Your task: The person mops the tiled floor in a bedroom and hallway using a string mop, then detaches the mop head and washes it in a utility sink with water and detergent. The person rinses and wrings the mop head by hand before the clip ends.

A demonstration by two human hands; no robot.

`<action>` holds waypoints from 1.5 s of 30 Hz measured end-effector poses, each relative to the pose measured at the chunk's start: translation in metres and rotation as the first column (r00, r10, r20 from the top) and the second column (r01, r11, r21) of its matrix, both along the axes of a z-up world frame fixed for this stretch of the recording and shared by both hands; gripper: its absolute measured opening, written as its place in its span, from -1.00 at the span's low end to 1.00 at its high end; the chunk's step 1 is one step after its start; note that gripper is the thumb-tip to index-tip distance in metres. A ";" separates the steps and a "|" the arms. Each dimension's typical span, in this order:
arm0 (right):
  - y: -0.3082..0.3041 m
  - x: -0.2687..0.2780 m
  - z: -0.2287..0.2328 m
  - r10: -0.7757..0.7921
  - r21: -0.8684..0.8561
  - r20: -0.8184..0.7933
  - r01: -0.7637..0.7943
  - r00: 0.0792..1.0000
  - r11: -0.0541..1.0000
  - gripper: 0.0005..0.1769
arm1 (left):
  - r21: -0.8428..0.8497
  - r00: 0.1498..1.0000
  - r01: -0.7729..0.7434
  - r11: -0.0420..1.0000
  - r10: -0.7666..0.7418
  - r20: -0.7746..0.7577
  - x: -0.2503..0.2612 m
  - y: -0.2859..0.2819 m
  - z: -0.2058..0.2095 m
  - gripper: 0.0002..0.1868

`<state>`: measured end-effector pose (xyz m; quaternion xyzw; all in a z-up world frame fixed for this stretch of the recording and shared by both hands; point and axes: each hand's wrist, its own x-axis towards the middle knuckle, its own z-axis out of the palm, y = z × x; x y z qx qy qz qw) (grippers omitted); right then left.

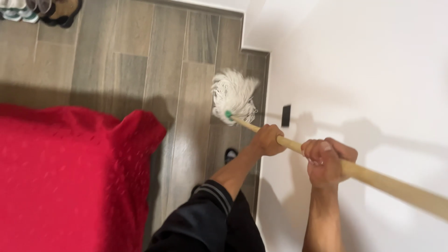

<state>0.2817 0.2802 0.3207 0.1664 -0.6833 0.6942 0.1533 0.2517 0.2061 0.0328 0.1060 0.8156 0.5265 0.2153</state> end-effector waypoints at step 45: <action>0.006 0.233 -0.006 0.132 0.179 0.009 -0.131 0.991 0.975 -0.40 | 0.709 0.643 -0.234 0.666 0.653 -0.401 0.194 0.038 -0.037 -0.70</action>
